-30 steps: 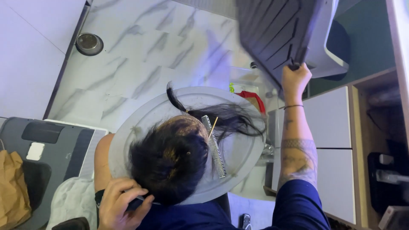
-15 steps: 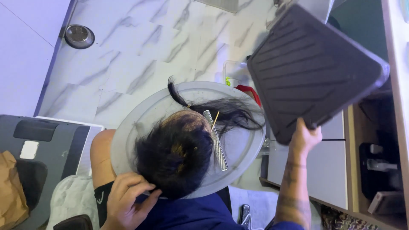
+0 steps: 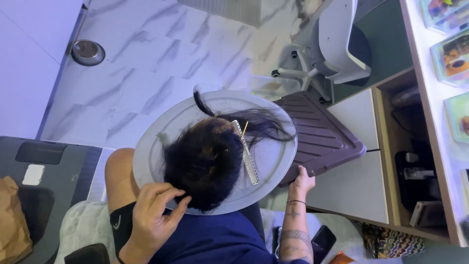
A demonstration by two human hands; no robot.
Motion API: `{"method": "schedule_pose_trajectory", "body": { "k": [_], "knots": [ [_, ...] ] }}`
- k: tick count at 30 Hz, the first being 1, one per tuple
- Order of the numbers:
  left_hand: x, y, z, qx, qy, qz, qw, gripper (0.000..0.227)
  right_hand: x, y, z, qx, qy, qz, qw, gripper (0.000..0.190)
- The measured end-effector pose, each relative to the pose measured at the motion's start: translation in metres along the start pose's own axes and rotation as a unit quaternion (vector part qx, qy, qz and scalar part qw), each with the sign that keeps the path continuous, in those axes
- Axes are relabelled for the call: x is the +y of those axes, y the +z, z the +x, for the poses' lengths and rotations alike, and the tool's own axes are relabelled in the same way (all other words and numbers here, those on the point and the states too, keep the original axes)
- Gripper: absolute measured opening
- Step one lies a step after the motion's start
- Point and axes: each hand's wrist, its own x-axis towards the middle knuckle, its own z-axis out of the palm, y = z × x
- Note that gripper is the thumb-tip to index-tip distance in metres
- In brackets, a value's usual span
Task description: A person is hand-ventilating a hairpiece, using a ventilating needle to knot hair into a lace foundation.
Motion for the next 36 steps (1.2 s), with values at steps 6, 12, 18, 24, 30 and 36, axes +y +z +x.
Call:
{"method": "schedule_pose_trajectory", "body": {
  "k": [6, 12, 18, 24, 30, 36],
  "knots": [
    [0.005, -0.001, -0.002, 0.008, -0.006, 0.007, 1.0, 0.017, 0.066, -0.029, 0.032, -0.037, 0.079, -0.107, 0.99, 0.05],
    [0.002, -0.001, 0.0, -0.004, -0.002, 0.008, 1.0, 0.02, 0.086, -0.037, 0.015, 0.025, 0.271, -0.098, 0.957, 0.038],
    [0.005, -0.003, 0.007, -0.017, -0.031, -0.024, 0.999, 0.018, 0.111, -0.058, 0.045, -0.04, 0.296, -0.08, 0.951, 0.036],
    [0.006, -0.007, 0.008, -0.026, -0.043, -0.04, 0.998, 0.017, 0.094, -0.058, 0.067, -0.046, 0.233, -0.085, 0.968, 0.036],
    [0.001, -0.002, 0.005, 0.026, -0.038, -0.068, 0.997, 0.012, -0.123, 0.011, -0.097, -0.223, -0.194, -0.075, 0.952, 0.02],
    [0.003, -0.001, 0.001, 0.034, -0.045, -0.073, 0.996, 0.011, -0.242, 0.051, -0.242, -0.517, -0.335, -0.023, 0.787, 0.013]
  ]
}}
